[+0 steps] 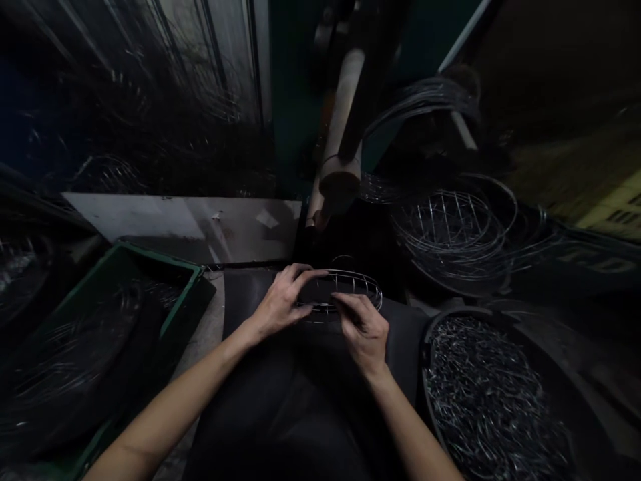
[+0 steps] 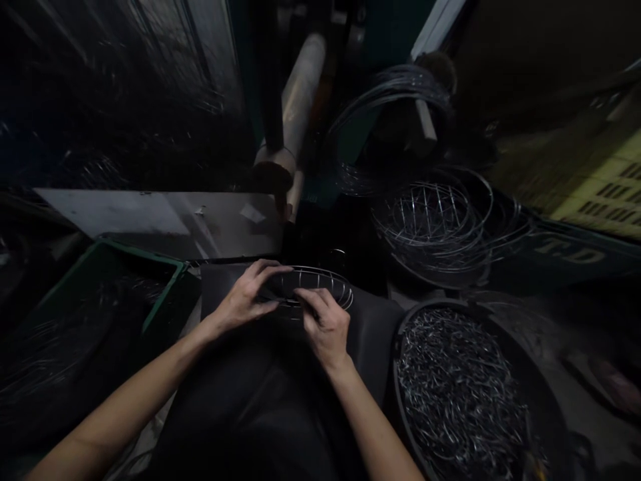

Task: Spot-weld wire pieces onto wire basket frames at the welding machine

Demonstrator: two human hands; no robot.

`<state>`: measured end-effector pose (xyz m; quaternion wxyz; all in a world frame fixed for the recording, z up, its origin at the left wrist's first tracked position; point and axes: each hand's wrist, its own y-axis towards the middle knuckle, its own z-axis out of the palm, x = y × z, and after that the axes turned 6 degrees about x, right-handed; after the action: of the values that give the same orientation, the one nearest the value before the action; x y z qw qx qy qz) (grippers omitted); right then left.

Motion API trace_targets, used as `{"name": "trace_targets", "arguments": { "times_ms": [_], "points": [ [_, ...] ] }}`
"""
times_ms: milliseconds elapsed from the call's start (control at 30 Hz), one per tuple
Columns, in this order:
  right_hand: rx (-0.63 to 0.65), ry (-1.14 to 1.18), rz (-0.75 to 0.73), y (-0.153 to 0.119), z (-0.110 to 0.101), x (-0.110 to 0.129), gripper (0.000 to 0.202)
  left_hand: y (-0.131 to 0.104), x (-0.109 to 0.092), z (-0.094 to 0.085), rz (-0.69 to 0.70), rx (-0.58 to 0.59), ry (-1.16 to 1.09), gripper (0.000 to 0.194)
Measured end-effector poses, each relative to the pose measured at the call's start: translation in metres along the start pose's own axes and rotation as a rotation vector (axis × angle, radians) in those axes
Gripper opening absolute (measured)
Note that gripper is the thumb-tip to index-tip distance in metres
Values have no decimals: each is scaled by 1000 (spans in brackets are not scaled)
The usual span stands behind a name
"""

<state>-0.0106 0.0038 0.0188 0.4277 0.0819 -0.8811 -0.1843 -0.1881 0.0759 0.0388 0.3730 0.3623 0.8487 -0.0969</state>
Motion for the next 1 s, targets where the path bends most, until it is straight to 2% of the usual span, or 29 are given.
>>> {"name": "trace_targets", "arguments": {
  "times_ms": [167, 367, 567, 667, 800, 1000],
  "points": [
    [-124, -18, -74, 4, 12, -4, 26, -1, 8, 2, 39, -89, -30, 60],
    [-116, -16, -93, 6, 17, -12, 28, 2, 13, 4, 60, -162, -43, 55],
    [-233, -106, 47, 16, 24, 9, 23, 1, 12, 1, 71, -193, 50, 55],
    [-186, -114, 121, 17, 24, 23, 17, -2, 10, 0, 54, -172, 108, 55],
    [-122, -112, 165, 17, 17, 29, 16, -3, 7, 3, 34, -154, 108, 58],
    [-30, -263, -31, 24, -2, 26, 22, 6, 1, 0, 41, -95, 6, 58]
  ]
}}
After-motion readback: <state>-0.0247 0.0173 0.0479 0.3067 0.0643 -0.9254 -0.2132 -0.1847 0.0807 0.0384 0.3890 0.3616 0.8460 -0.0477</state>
